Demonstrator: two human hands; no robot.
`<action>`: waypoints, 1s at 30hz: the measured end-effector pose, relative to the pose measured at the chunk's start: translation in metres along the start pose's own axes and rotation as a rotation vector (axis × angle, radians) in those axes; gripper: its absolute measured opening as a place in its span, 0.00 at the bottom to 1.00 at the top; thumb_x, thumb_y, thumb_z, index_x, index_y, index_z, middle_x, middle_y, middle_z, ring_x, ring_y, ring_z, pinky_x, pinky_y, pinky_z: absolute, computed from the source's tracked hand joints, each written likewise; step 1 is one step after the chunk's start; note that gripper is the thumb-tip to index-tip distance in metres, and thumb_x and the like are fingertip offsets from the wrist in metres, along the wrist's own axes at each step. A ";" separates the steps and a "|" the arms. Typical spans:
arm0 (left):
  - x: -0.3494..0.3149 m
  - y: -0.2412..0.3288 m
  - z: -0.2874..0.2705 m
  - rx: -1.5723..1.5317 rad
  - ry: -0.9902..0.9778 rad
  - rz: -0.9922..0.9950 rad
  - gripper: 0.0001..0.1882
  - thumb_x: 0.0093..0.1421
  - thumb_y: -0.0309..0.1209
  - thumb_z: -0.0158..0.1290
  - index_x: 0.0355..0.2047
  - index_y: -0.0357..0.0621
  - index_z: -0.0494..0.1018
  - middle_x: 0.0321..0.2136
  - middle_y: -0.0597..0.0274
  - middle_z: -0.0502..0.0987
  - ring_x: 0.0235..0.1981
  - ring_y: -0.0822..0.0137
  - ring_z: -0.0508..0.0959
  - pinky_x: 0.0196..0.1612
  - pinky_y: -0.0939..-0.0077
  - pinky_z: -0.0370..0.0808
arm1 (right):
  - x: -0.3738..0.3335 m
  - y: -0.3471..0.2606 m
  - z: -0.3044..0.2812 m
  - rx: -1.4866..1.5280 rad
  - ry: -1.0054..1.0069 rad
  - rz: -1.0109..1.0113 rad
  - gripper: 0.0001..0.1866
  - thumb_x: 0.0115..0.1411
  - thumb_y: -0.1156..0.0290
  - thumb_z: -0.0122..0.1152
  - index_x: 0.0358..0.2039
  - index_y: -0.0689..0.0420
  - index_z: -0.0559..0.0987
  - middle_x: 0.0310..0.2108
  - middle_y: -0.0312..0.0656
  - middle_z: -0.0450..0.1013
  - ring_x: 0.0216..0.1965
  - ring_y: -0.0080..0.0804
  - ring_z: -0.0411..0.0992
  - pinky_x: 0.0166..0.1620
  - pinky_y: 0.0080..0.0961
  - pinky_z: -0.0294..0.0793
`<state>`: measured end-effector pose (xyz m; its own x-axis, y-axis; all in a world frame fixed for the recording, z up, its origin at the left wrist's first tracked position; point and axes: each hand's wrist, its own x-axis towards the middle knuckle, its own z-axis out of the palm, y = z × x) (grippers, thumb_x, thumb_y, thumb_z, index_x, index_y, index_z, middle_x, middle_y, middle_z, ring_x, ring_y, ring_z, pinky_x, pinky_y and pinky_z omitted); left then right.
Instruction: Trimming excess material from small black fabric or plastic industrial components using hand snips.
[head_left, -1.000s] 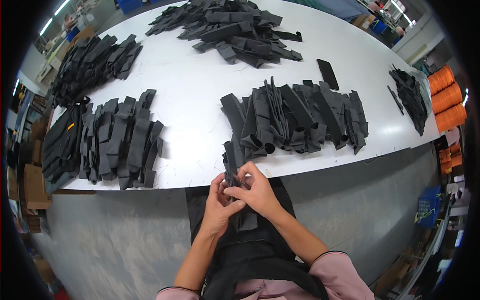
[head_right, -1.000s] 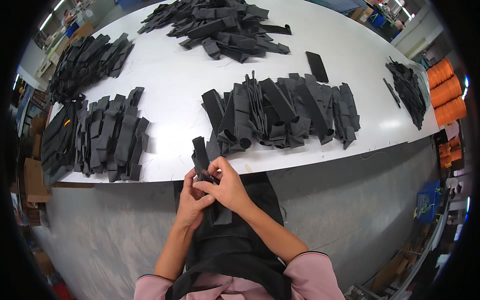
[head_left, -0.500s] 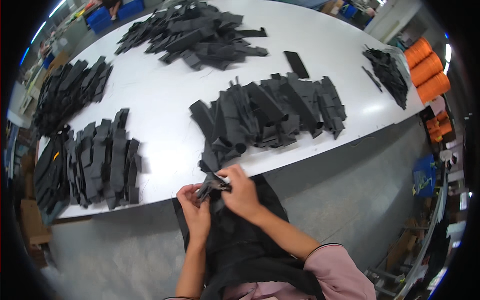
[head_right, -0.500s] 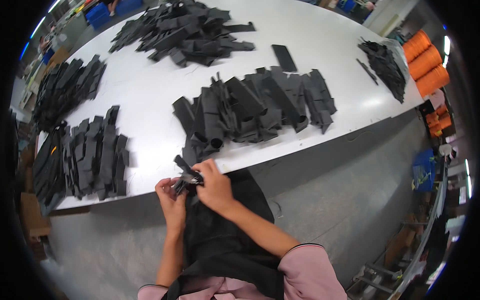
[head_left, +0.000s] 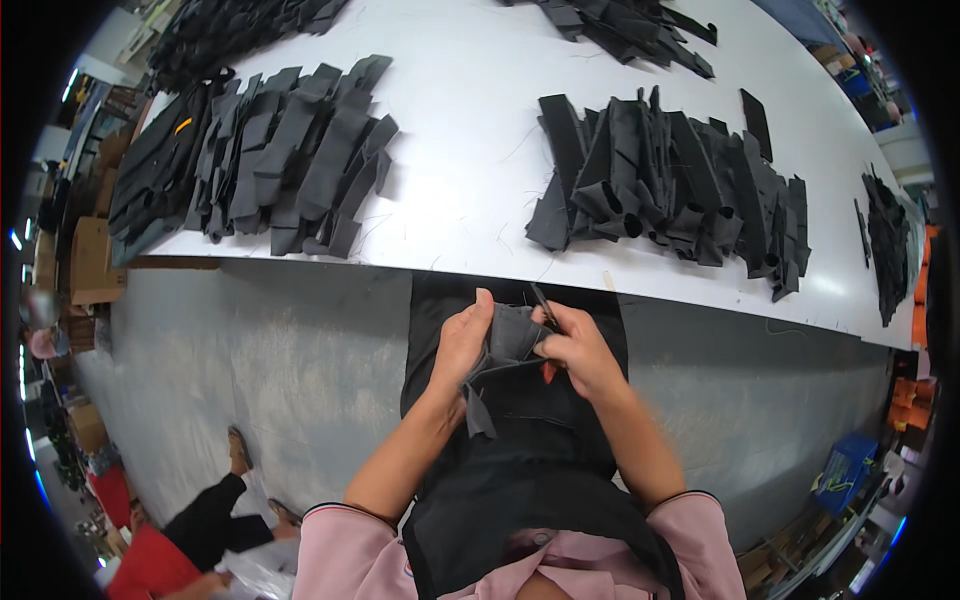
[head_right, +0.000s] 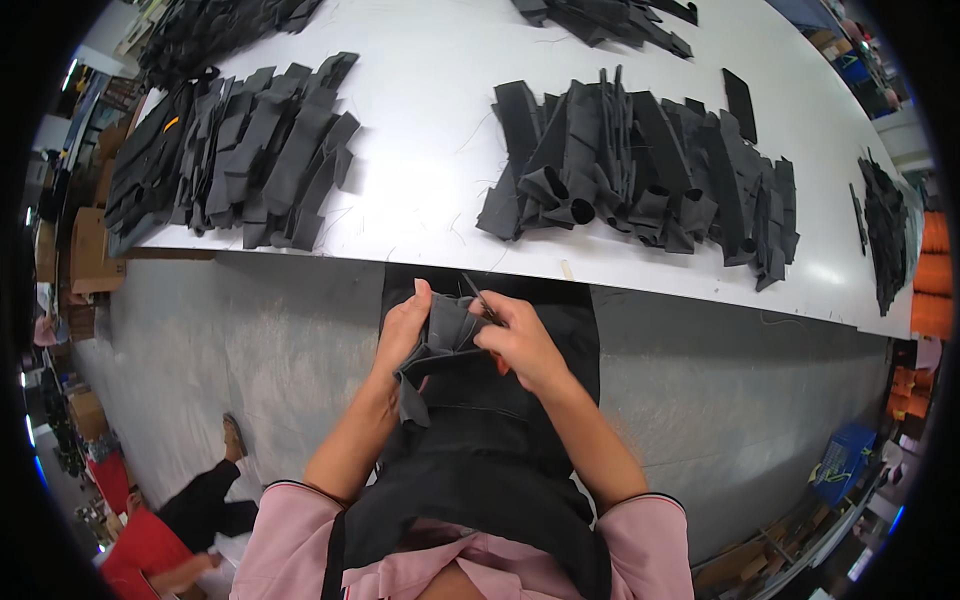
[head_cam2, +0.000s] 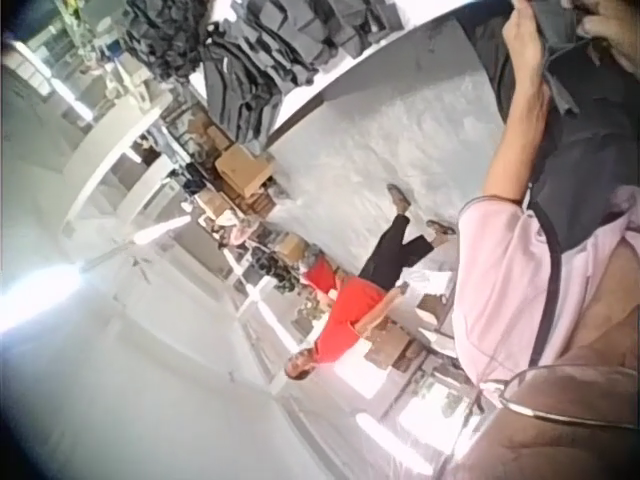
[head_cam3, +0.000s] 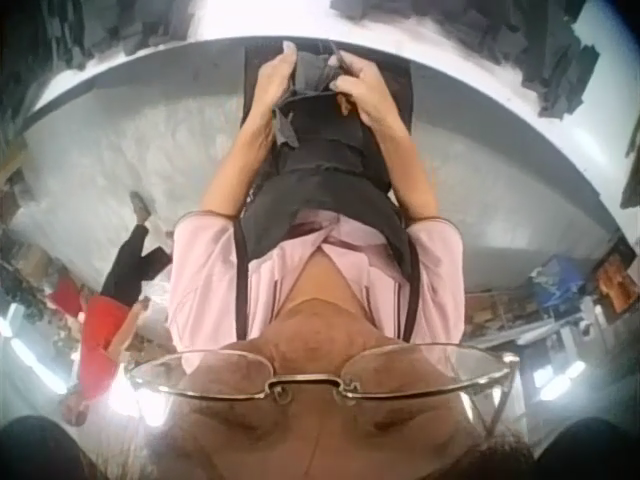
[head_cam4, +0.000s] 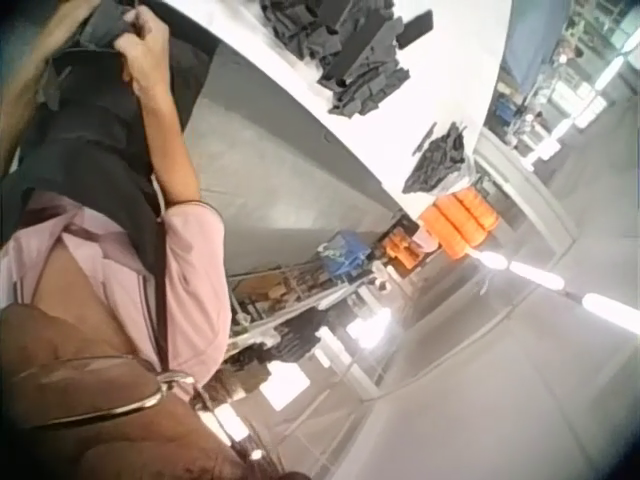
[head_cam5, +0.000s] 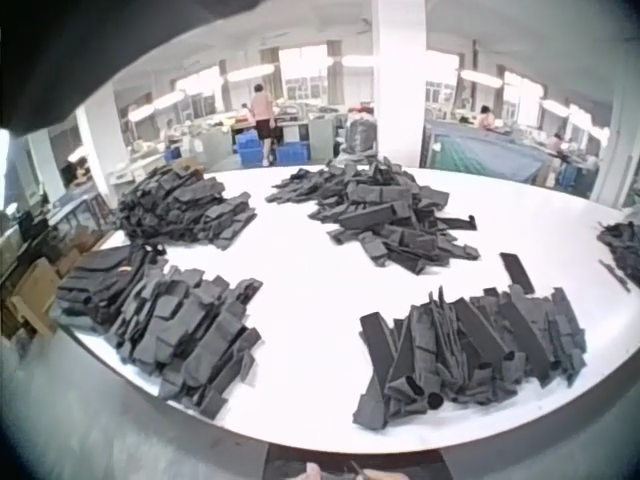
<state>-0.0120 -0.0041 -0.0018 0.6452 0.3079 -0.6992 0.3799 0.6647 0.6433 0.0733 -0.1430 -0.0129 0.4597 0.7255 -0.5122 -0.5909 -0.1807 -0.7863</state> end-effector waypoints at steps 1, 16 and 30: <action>-0.001 -0.001 -0.001 0.156 0.060 0.073 0.25 0.66 0.49 0.41 0.28 0.39 0.74 0.21 0.71 0.72 0.23 0.80 0.68 0.29 0.85 0.66 | -0.009 0.006 0.009 -0.099 0.142 -0.170 0.14 0.46 0.81 0.55 0.36 0.62 0.72 0.23 0.29 0.64 0.23 0.14 0.62 0.26 0.13 0.59; -0.002 -0.005 -0.018 0.291 -0.016 0.297 0.27 0.68 0.47 0.38 0.26 0.36 0.72 0.20 0.72 0.68 0.24 0.81 0.64 0.27 0.84 0.63 | -0.031 -0.016 0.029 -1.021 0.367 -0.786 0.15 0.46 0.78 0.64 0.38 0.57 0.77 0.27 0.39 0.66 0.20 0.32 0.67 0.24 0.24 0.66; -0.004 -0.007 -0.034 0.446 -0.031 0.576 0.22 0.68 0.42 0.39 0.28 0.37 0.71 0.18 0.70 0.66 0.22 0.79 0.63 0.25 0.82 0.61 | -0.036 -0.024 0.025 -0.636 0.222 -0.449 0.09 0.50 0.82 0.59 0.34 0.62 0.75 0.28 0.38 0.67 0.28 0.25 0.68 0.31 0.18 0.67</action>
<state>-0.0400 0.0126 -0.0139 0.8399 0.5017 -0.2069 0.2047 0.0603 0.9770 0.0539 -0.1482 0.0335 0.7239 0.6819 -0.1046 0.1414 -0.2950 -0.9450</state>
